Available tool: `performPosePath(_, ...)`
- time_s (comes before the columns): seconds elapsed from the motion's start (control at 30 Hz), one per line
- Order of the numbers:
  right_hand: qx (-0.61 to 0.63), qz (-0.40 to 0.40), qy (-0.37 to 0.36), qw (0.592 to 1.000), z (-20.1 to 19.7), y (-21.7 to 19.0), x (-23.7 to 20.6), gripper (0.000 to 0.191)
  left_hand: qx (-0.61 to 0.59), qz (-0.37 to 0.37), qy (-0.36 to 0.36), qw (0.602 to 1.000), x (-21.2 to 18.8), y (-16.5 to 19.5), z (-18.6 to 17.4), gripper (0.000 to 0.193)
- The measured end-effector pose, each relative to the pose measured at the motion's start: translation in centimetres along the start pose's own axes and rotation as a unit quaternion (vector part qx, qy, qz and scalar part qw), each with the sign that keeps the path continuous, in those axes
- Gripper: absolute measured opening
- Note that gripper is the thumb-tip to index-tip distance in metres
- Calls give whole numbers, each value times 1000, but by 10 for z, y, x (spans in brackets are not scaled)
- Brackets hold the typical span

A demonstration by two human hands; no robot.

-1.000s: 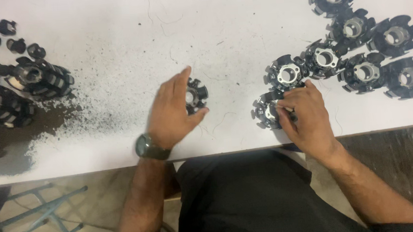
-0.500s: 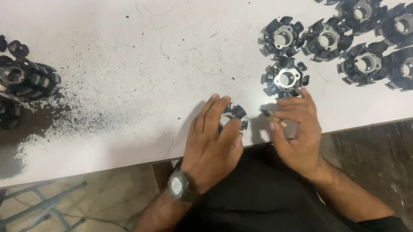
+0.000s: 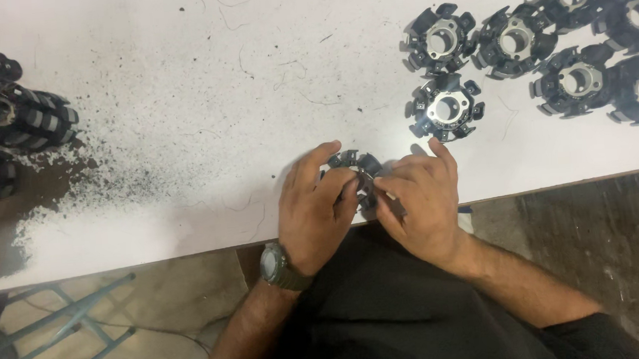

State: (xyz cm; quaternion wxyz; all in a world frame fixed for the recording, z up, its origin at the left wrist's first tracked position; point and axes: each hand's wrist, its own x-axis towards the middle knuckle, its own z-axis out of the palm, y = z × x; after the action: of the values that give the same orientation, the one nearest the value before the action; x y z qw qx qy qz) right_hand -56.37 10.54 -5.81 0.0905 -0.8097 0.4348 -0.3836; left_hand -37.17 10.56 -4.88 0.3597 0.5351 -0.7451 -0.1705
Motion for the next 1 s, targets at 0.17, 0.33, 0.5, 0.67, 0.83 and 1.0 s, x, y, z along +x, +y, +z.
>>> performPosePath(0.17, 19, 30, -9, 999, -4, -1, 5, 29, 21, 17, -20, 999, 4, 4, 0, 17)
performPosePath(0.33, 34, 60, -19, 997, -6, -2, 9, 26, 14, -5, 0, 1000, 4, 11, 10, 13)
performPosePath(0.5, 35, 67, -18, 997, -5, 3, 7, 24, 40, -16, 21, 999, 2, 7, 26, 10)
performPosePath(0.67, 50, 36, -4, 998, -1, 8, 2, 25, 38, 4, 38, 999, -3, 0, 33, 12)
performPosePath(0.83, 33, 16, 5, 999, 1, 5, -2, 27, 23, 15, 58, 998, -7, 0, 28, 18)
performPosePath(1.0, 27, 7, 4, 1000, 0, 5, -3, 27, 16, -9, 59, 998, -8, 3, 21, 29)
